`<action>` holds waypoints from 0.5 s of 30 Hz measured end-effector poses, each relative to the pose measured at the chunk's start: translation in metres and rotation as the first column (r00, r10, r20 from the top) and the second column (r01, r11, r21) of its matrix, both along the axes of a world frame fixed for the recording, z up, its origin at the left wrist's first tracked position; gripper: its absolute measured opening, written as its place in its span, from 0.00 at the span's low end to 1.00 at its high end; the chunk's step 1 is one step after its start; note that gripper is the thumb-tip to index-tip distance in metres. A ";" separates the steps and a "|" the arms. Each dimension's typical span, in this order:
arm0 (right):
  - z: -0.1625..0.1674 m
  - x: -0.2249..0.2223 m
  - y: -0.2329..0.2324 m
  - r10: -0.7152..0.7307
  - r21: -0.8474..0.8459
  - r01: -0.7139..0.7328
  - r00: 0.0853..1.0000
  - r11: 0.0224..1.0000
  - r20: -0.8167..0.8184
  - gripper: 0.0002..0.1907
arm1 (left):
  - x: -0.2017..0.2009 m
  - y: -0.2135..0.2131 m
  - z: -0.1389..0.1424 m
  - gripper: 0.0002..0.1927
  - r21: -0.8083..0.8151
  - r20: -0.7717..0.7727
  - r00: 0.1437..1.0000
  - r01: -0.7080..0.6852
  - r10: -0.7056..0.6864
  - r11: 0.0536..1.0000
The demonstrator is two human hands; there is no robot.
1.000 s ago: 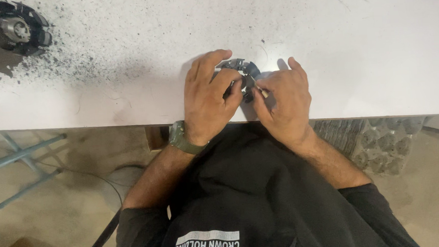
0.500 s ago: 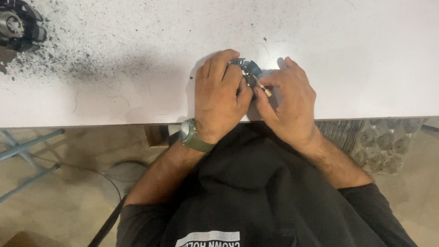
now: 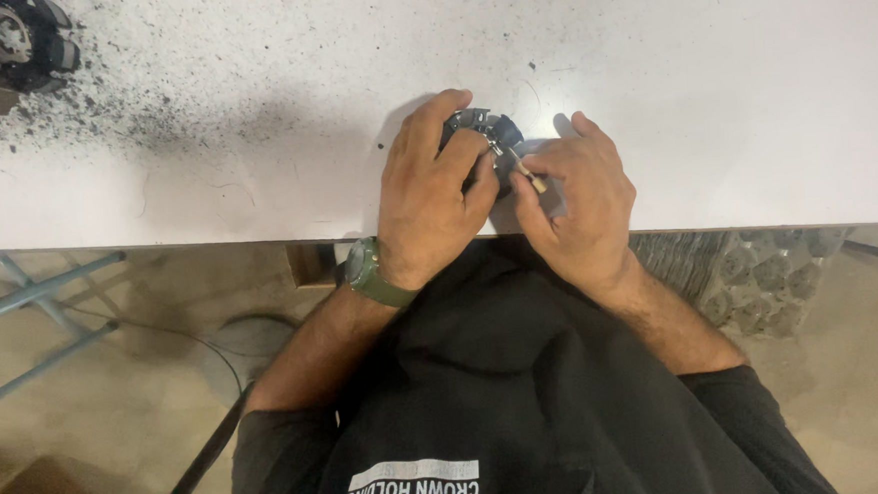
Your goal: The person sits at a white workbench and fits small light-colored pads into black toothed mechanical parts, using a small blade to trim and press the pads into place. They work on the parts one at a time and set finished parts aside on the table.
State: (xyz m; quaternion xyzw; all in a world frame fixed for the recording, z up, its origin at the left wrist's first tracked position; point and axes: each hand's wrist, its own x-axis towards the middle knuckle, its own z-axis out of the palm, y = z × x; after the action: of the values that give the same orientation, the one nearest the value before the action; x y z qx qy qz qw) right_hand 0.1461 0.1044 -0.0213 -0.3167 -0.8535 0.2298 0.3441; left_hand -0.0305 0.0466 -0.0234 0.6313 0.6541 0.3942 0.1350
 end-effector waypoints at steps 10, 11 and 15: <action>-0.003 0.004 -0.004 -0.011 0.002 0.011 1.000 1.000 0.009 0.14 | -0.002 -0.002 0.002 0.11 -0.031 -0.001 1.000 0.000 0.000 1.000; -0.004 0.004 -0.003 -0.012 0.010 0.012 1.000 1.000 0.009 0.14 | -0.002 -0.002 0.002 0.12 -0.029 -0.013 1.000 0.005 -0.005 1.000; -0.004 0.002 -0.003 -0.014 0.012 0.014 1.000 1.000 0.013 0.13 | -0.002 -0.002 0.000 0.11 -0.019 -0.072 0.997 -0.007 0.006 1.000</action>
State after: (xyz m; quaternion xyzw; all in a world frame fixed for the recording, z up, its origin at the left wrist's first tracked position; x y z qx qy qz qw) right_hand 0.1482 0.1014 -0.0257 -0.3221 -0.8548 0.2201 0.3422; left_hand -0.0329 0.0446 -0.0232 0.6418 0.6642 0.3653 0.1160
